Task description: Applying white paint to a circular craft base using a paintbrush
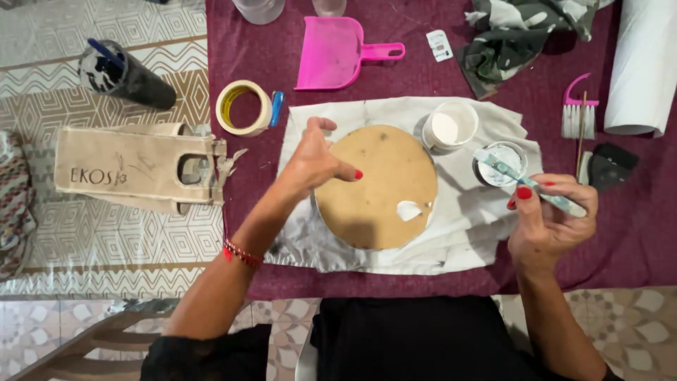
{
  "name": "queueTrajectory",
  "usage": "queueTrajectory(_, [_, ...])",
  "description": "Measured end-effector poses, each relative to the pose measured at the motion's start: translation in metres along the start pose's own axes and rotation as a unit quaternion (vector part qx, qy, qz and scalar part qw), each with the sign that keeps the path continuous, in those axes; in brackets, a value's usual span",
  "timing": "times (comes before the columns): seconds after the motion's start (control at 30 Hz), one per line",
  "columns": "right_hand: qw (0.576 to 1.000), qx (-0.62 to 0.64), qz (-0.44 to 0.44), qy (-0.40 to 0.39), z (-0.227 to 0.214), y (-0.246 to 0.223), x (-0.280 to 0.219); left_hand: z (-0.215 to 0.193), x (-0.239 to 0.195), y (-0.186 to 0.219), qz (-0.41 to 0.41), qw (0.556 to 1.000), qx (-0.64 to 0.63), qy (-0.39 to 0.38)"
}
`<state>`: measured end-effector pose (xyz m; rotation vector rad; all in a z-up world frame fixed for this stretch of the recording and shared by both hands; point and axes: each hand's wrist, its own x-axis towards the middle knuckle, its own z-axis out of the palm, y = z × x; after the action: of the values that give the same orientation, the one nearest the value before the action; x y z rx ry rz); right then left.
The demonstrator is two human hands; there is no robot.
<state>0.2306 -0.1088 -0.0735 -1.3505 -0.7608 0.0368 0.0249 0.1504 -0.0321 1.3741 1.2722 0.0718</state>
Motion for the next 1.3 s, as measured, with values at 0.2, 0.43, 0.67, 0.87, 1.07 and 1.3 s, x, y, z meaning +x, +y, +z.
queueTrajectory(0.2, [1.0, 0.014, -0.006, 0.01, -0.001, 0.002, 0.003, -0.012, -0.003, 0.014, 0.032, 0.997, 0.051, -0.042])
queueTrajectory(0.43, [0.999, -0.003, 0.011, -0.035, -0.003, 0.003, 0.003, -0.017, -0.003, 0.024, -0.014, 0.999, 0.043, -0.024])
queueTrajectory(0.67, [0.998, -0.004, -0.012, -0.069, -0.001, 0.007, 0.005, -0.029, -0.006, 0.024, 0.022, 0.997, -0.067, -0.011])
queueTrajectory(0.87, [0.998, -0.011, -0.018, -0.051, 0.002, 0.011, 0.008, -0.016, 0.005, 0.002, 0.081, 0.986, 0.127, 0.077])
queueTrajectory(1.07, [0.998, -0.001, -0.055, -0.042, 0.015, -0.01, 0.034, 0.015, -0.068, 0.046, 0.286, 0.937, 0.184, 0.073])
queueTrajectory(1.3, [0.935, -0.219, -0.144, -0.239, 0.025, -0.003, 0.074, 0.093, -0.011, 0.006, 0.433, 0.855, 0.284, 0.015])
